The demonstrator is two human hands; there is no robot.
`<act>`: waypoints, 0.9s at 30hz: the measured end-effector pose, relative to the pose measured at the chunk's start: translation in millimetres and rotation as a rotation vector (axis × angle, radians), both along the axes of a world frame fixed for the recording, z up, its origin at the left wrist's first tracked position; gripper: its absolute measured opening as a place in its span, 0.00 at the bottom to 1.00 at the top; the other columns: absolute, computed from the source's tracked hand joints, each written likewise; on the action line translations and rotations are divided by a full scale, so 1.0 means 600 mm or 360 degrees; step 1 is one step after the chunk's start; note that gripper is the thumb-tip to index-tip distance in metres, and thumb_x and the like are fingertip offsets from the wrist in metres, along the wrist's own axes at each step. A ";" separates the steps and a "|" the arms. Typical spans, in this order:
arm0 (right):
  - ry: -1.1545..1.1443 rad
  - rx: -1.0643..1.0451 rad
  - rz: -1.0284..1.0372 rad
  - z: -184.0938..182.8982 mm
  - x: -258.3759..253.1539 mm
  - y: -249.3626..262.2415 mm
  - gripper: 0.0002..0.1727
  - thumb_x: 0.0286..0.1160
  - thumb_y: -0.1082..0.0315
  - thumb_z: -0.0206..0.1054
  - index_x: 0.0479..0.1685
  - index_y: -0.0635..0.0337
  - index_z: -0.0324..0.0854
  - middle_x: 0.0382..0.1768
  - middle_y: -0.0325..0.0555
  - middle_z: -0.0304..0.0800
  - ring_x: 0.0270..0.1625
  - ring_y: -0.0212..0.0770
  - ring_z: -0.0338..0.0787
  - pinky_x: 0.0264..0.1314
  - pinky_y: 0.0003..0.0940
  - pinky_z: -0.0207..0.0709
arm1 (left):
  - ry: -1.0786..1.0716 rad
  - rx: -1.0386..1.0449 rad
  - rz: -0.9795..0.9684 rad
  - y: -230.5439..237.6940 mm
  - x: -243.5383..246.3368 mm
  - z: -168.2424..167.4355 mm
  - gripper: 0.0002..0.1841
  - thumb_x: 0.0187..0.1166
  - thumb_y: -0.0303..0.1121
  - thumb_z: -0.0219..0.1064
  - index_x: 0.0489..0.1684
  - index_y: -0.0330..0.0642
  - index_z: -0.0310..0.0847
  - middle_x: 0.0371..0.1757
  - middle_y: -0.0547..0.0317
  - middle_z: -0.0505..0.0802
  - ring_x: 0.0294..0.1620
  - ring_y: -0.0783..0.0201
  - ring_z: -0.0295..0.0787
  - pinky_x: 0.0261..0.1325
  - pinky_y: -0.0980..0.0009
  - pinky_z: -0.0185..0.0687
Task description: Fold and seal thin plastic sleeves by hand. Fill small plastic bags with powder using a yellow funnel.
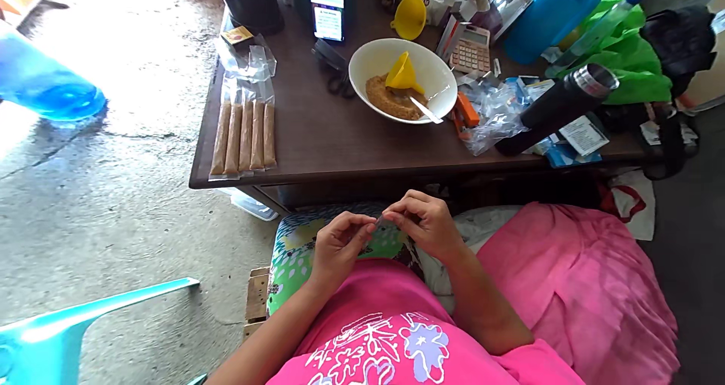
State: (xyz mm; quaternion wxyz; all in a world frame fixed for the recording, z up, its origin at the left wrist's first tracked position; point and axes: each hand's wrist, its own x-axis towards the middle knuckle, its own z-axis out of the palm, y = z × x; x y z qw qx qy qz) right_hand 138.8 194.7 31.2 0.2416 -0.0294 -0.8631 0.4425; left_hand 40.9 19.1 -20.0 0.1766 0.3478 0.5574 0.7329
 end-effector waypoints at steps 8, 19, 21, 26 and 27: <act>0.0086 -0.0006 -0.0104 -0.003 -0.003 -0.007 0.17 0.77 0.63 0.72 0.24 0.67 0.86 0.25 0.40 0.78 0.27 0.22 0.76 0.31 0.12 0.71 | 0.0001 -0.0003 -0.0068 0.003 0.006 0.002 0.06 0.82 0.27 0.68 0.49 0.37 0.88 0.44 0.67 0.93 0.40 0.76 0.91 0.46 0.78 0.90; 0.0055 -0.0506 0.0207 0.011 0.013 0.009 0.13 0.75 0.77 0.70 0.57 0.70 0.87 0.53 0.49 0.93 0.51 0.34 0.94 0.57 0.30 0.91 | -0.0044 0.0009 -0.0043 0.003 0.010 0.002 0.06 0.81 0.26 0.69 0.49 0.38 0.88 0.44 0.68 0.94 0.40 0.76 0.91 0.46 0.78 0.90; 0.0048 -0.0550 0.0170 0.012 0.014 0.013 0.18 0.75 0.73 0.72 0.63 0.69 0.85 0.60 0.49 0.90 0.56 0.36 0.93 0.59 0.32 0.90 | -0.0050 0.0006 -0.0026 0.002 0.010 0.003 0.06 0.81 0.26 0.69 0.49 0.38 0.88 0.43 0.68 0.94 0.39 0.76 0.91 0.46 0.78 0.90; -0.0067 -0.0520 0.0025 0.011 0.018 0.016 0.20 0.76 0.65 0.73 0.63 0.66 0.86 0.63 0.47 0.88 0.60 0.33 0.91 0.58 0.29 0.89 | -0.0057 0.0000 0.0017 0.000 0.011 0.005 0.06 0.81 0.26 0.69 0.48 0.38 0.88 0.43 0.69 0.94 0.39 0.76 0.91 0.46 0.78 0.90; -0.0097 -0.0496 0.0035 0.010 0.018 0.015 0.19 0.76 0.64 0.72 0.62 0.66 0.87 0.64 0.47 0.88 0.61 0.33 0.90 0.58 0.29 0.88 | -0.0059 -0.0001 0.0021 0.000 0.011 0.006 0.06 0.81 0.26 0.69 0.48 0.38 0.88 0.43 0.69 0.94 0.39 0.76 0.91 0.46 0.78 0.90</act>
